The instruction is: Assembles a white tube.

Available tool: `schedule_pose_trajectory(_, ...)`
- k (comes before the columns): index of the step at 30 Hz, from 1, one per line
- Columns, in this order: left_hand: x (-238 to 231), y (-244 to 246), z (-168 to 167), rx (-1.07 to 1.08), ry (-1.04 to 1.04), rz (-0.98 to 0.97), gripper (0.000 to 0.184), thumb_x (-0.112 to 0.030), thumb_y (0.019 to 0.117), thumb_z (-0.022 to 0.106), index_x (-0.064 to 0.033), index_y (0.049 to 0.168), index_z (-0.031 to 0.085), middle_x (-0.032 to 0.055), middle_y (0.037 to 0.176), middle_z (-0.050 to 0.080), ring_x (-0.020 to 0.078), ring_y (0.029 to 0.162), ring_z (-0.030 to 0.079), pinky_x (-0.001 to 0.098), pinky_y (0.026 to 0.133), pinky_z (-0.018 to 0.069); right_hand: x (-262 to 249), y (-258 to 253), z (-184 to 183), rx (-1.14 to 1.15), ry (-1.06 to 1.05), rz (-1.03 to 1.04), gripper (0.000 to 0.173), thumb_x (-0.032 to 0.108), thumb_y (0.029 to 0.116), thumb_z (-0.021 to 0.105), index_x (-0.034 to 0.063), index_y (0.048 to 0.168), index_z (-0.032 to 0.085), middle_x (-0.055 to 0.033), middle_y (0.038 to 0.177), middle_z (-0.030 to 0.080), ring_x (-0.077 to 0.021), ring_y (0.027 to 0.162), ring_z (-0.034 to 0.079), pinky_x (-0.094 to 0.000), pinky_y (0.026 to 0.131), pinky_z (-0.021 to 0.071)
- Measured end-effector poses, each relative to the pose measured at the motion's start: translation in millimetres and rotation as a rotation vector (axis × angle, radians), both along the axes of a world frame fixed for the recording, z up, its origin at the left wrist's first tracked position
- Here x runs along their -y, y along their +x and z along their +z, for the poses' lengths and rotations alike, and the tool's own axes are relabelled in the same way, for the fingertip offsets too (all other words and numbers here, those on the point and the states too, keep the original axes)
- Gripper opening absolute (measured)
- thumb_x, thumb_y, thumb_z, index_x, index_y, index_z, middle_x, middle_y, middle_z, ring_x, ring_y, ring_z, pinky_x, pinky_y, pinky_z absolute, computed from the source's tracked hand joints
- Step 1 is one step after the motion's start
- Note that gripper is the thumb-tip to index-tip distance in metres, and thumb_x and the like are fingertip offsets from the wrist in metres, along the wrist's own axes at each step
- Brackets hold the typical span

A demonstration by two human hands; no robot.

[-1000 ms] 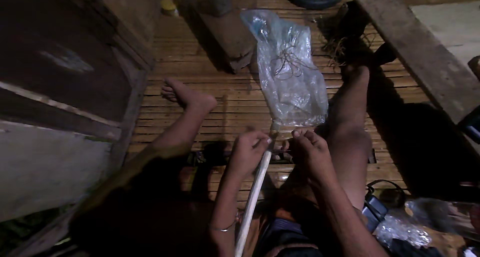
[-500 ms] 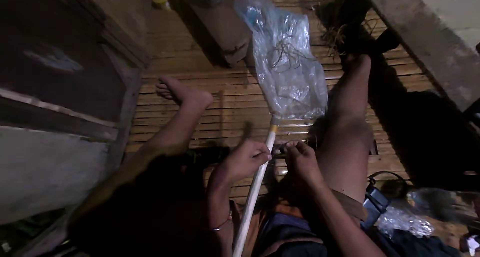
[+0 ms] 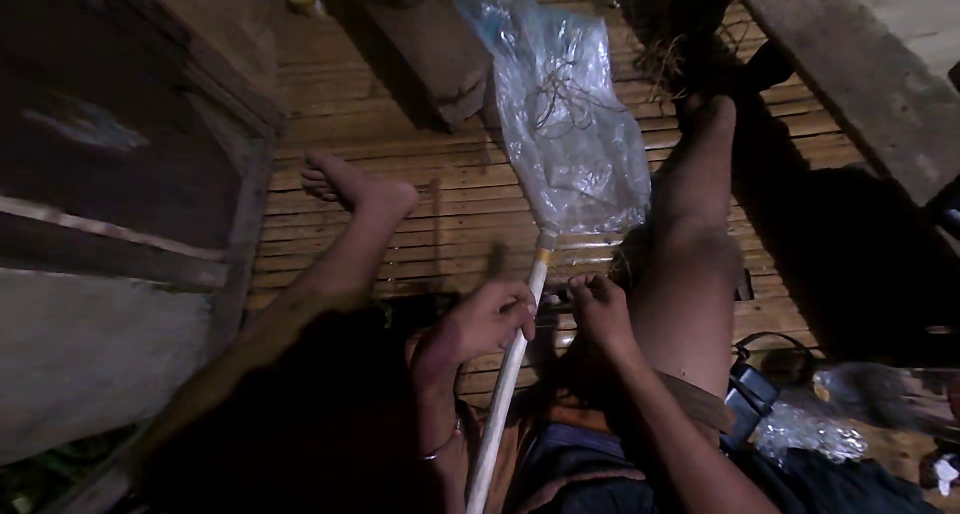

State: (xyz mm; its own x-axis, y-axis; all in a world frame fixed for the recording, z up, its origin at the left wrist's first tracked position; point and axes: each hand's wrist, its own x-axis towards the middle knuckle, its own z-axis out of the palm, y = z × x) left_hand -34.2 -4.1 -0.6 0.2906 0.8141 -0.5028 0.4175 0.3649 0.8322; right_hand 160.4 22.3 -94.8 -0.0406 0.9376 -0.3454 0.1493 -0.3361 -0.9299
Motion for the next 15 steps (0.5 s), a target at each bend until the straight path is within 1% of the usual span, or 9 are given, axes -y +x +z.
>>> schedule_pose_trajectory(1,0.4,0.1,-0.7,0.000,0.020,-0.018,0.015,-0.011,0.1062,0.052,-0.0032,0.105,0.065,-0.0025,0.077,0.065,-0.0016,0.053,0.049,0.0149,0.052,0.0417,0.3,0.3,-0.8,-0.009,0.008,0.011,0.015,0.012,0.1049,0.056,-0.0013,0.102,0.061,-0.0048,0.077,0.060,-0.0070,0.054,0.052,-0.0236,0.052,0.0483)
schedule_pose_trajectory(3,1.5,-0.2,-2.9,-0.016,0.078,-0.038,0.013,-0.013,0.1038,0.057,-0.0050,0.104,0.068,-0.0031,0.086,0.065,-0.0021,0.062,0.052,0.0147,0.058,0.0449,2.3,2.2,-2.0,-0.019,0.031,0.042,0.015,0.012,0.1043,0.056,-0.0015,0.103,0.063,-0.0044,0.080,0.061,-0.0059,0.058,0.053,-0.0225,0.055,0.0480)
schedule_pose_trajectory(5,1.7,-2.2,-5.5,-0.048,0.123,-0.056,0.014,-0.014,0.1021,0.059,-0.0051,0.106,0.070,0.0001,0.101,0.067,0.0008,0.079,0.059,0.0185,0.071,0.0500,5.9,7.7,-0.4,-0.009,0.048,0.079,0.016,0.013,0.1036,0.057,-0.0017,0.103,0.064,-0.0043,0.082,0.062,-0.0054,0.061,0.055,-0.0220,0.057,0.0485)
schedule_pose_trajectory(6,1.5,-3.3,-6.2,-0.064,0.131,-0.060,0.015,-0.014,0.1016,0.060,-0.0049,0.107,0.071,0.0020,0.106,0.067,0.0032,0.087,0.062,0.0214,0.078,0.0521,8.1,11.4,1.0,-0.009,0.061,0.091,0.016,0.013,0.1030,0.058,-0.0015,0.103,0.064,-0.0038,0.081,0.062,-0.0049,0.061,0.055,-0.0214,0.057,0.0490)
schedule_pose_trajectory(7,1.4,-4.0,-6.6,-0.081,0.135,-0.063,0.015,-0.014,0.1013,0.061,-0.0050,0.107,0.071,0.0029,0.108,0.068,0.0046,0.091,0.063,0.0234,0.081,0.0529,10.6,15.7,2.1,-0.010,0.073,0.100,0.015,0.013,0.1025,0.058,-0.0010,0.101,0.064,-0.0029,0.080,0.062,-0.0045,0.061,0.056,-0.0209,0.057,0.0493)
schedule_pose_trajectory(9,1.5,-4.4,-7.8,-0.111,0.137,-0.068,0.015,-0.015,0.1013,0.061,-0.0056,0.106,0.071,0.0033,0.108,0.068,0.0062,0.093,0.063,0.0257,0.083,0.0528,15.3,25.4,4.7,-0.015,0.093,0.111,0.015,0.012,0.1019,0.058,-0.0003,0.100,0.065,-0.0023,0.079,0.063,-0.0046,0.062,0.057,-0.0211,0.057,0.0505)
schedule_pose_trajectory(12,0.0,-1.9,-8.2,-0.141,0.125,-0.089,0.015,-0.016,0.1022,0.061,-0.0048,0.106,0.071,0.0047,0.107,0.067,0.0082,0.091,0.063,0.0281,0.083,0.0530,19.3,35.8,8.8,-0.020,0.110,0.111,0.015,0.011,0.1014,0.056,-0.0004,0.101,0.065,-0.0020,0.078,0.063,-0.0057,0.061,0.058,-0.0224,0.056,0.0513)
schedule_pose_trajectory(13,-0.2,-0.9,-7.6,-0.144,0.120,-0.097,0.016,-0.016,0.1023,0.061,-0.0043,0.105,0.070,0.0053,0.107,0.067,0.0087,0.091,0.063,0.0284,0.082,0.0528,19.7,37.7,10.6,-0.008,0.111,0.119,0.014,0.010,0.1015,0.056,0.0000,0.101,0.065,-0.0015,0.078,0.063,-0.0053,0.062,0.058,-0.0217,0.057,0.0511)
schedule_pose_trajectory(15,-0.1,-0.4,-5.3,-0.153,0.122,-0.103,0.016,-0.016,0.1022,0.061,-0.0041,0.104,0.071,0.0060,0.107,0.068,0.0091,0.091,0.063,0.0285,0.082,0.0527,19.9,42.0,9.9,0.022,0.136,0.163,0.014,0.011,0.1014,0.057,0.0004,0.101,0.066,-0.0020,0.082,0.064,-0.0053,0.067,0.060,-0.0218,0.062,0.0526)
